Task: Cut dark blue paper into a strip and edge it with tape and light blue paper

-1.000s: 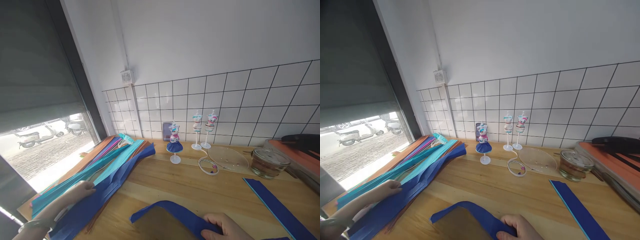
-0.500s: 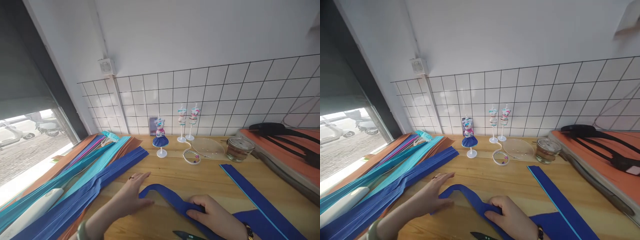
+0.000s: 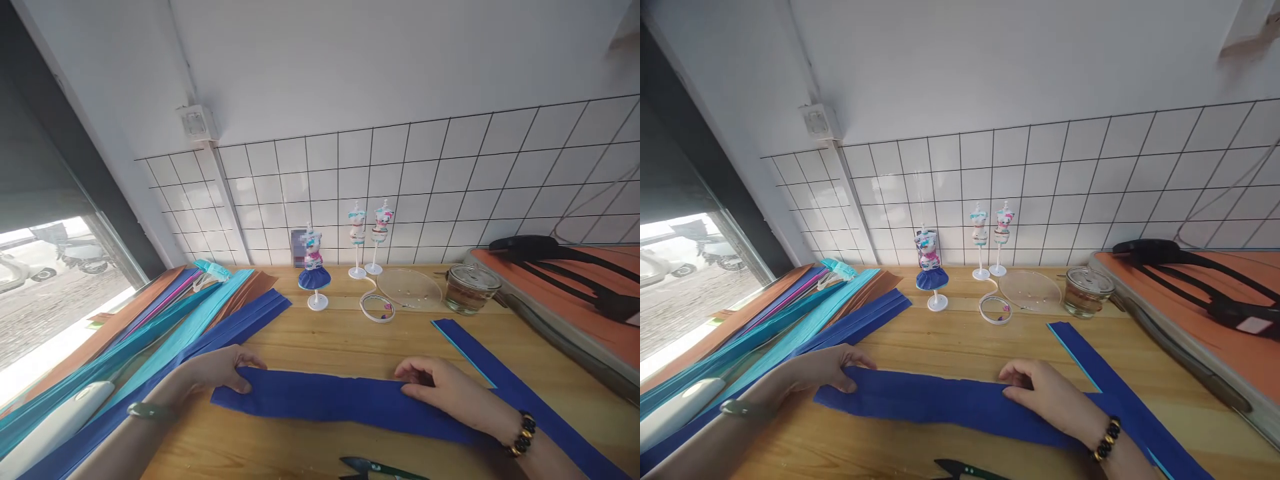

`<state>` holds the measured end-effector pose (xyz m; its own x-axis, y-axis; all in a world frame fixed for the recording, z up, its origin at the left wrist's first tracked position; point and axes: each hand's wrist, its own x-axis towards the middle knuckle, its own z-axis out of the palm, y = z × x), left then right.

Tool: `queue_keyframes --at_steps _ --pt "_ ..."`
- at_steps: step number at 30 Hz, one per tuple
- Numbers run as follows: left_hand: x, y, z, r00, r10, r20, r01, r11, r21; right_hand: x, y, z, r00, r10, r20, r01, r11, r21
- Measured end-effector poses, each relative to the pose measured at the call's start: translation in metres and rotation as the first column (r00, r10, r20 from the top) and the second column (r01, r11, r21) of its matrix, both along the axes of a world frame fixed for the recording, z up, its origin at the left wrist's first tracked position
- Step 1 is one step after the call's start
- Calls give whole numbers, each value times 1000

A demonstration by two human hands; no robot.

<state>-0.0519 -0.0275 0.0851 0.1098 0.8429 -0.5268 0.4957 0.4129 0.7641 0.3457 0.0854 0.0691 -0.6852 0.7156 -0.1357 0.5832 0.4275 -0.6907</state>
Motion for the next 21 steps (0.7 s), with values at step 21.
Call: queue_keyframes --at_steps 21 --pt "-28 -39 -21 923 370 105 -375 926 40 4 15 -30 998 -51 35 46 990 137"
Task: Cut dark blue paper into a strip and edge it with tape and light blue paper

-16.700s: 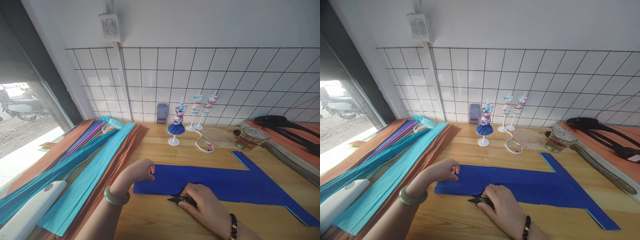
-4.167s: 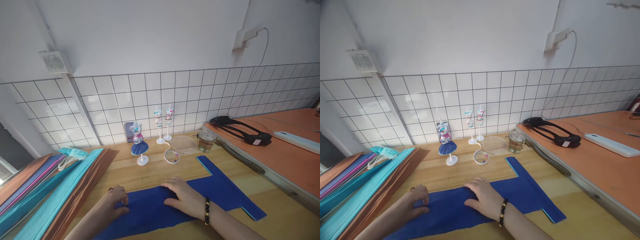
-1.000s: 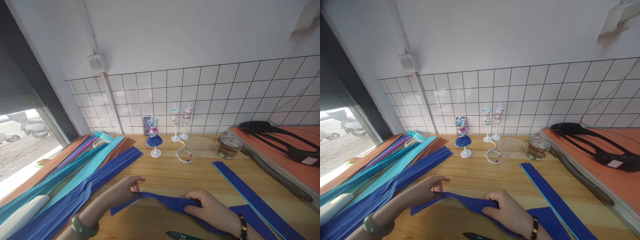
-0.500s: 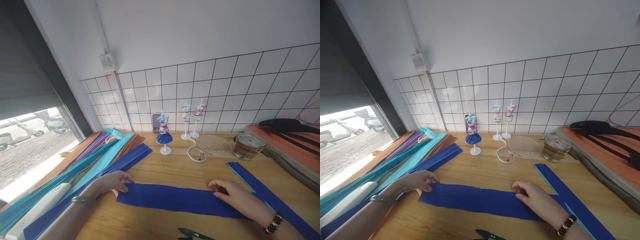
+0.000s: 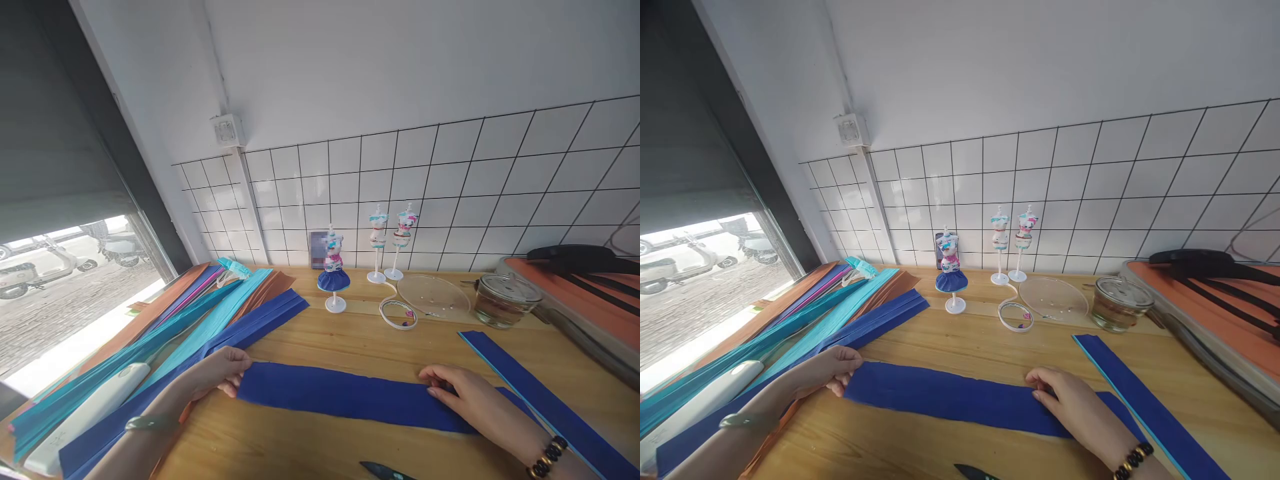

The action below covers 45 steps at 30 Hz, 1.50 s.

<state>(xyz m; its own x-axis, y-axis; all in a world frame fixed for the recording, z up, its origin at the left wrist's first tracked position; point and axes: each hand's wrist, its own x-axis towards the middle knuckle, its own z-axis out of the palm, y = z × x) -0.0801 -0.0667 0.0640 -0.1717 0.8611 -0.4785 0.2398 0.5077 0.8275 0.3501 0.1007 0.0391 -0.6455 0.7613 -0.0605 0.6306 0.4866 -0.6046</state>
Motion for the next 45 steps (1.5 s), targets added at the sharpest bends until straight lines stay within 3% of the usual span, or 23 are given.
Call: queue_keyframes --at_steps 7,11,13,15,16,18,20,25,29,31,39,45 --pt "4 0 9 993 81 -89 -81 997 3 -2 0 -4 1000 18 2 -19 999 32" --pt "14 0 17 939 174 -296 -149 983 106 -3 -2 -1 1000 29 2 -29 999 44" --pt "29 0 17 848 221 -482 -124 967 225 -5 -4 1 1000 27 0 -27 998 50" --pt "51 0 13 630 213 -747 76 940 332 -8 -7 3 1000 26 -6 -25 996 87" --pt "63 0 8 565 183 -805 193 919 345 -10 -8 4 1000 30 -9 -29 992 121" --pt "86 1 -5 501 104 -859 398 854 335 -14 -11 4 999 34 -9 -32 980 199" --pt "102 2 -21 412 58 -910 523 802 288 -20 -16 4 1000 25 -4 -23 965 261" --pt "110 3 -51 198 -37 -980 700 705 115 -41 -41 6 999 32 8 -33 942 335" --pt "105 5 -63 156 -1 -988 707 698 111 -57 -66 8 938 338 77 -347 908 237" --pt "104 6 -66 153 21 -988 704 700 124 -60 -72 6 914 396 86 -405 896 182" --pt "98 9 -77 87 114 -990 721 678 141 -40 -69 9 940 311 140 -330 933 143" --pt "96 11 -87 12 237 -971 737 654 169 20 -65 4 970 130 206 -162 976 147"
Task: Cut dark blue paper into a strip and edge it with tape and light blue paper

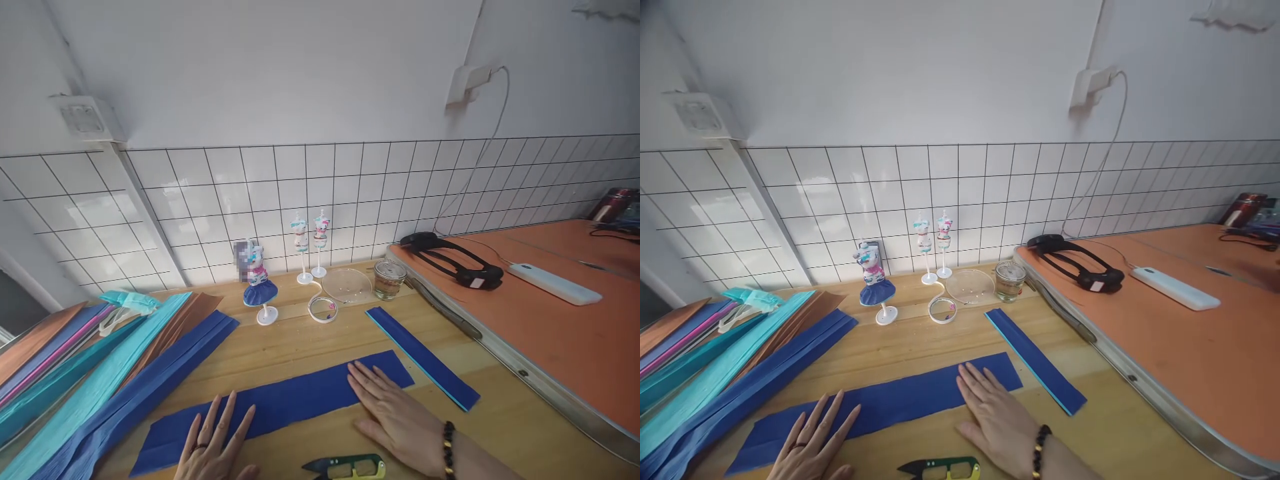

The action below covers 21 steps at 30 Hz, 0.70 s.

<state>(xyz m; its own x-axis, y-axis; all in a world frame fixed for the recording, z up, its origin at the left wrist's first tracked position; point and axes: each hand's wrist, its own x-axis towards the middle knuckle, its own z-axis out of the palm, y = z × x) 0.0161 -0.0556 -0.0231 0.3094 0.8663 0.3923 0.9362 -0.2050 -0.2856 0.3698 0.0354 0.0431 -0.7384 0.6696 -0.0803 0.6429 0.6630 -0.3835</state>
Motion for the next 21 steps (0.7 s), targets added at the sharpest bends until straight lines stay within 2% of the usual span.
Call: queue_keyframes --at_steps 4,7,9,11,15,17,19,21 --pt "-3 -1 -3 1000 -15 10 15 1000 22 45 -1 -11 985 -165 51 162 985 56" --pt "-3 -2 3 999 -33 -5 33 998 54 54 -2 -12 972 -224 67 218 972 84" --pt "1 -1 11 998 -64 -22 66 995 74 43 -4 -8 974 -217 58 210 972 106" --pt "13 2 22 994 -107 -18 108 992 63 20 -6 0 986 -162 24 159 981 109" --pt "53 14 40 973 -229 34 231 971 -62 -41 -10 14 995 80 -60 -78 997 26" --pt "70 19 43 967 -243 70 250 961 -119 -64 -10 16 984 152 -89 -153 988 -12" --pt "77 20 44 968 -240 77 249 956 -158 -74 -8 14 980 177 -96 -180 983 -25" --pt "72 16 44 970 -232 75 242 956 -167 -67 -4 7 983 169 -73 -170 986 -7"
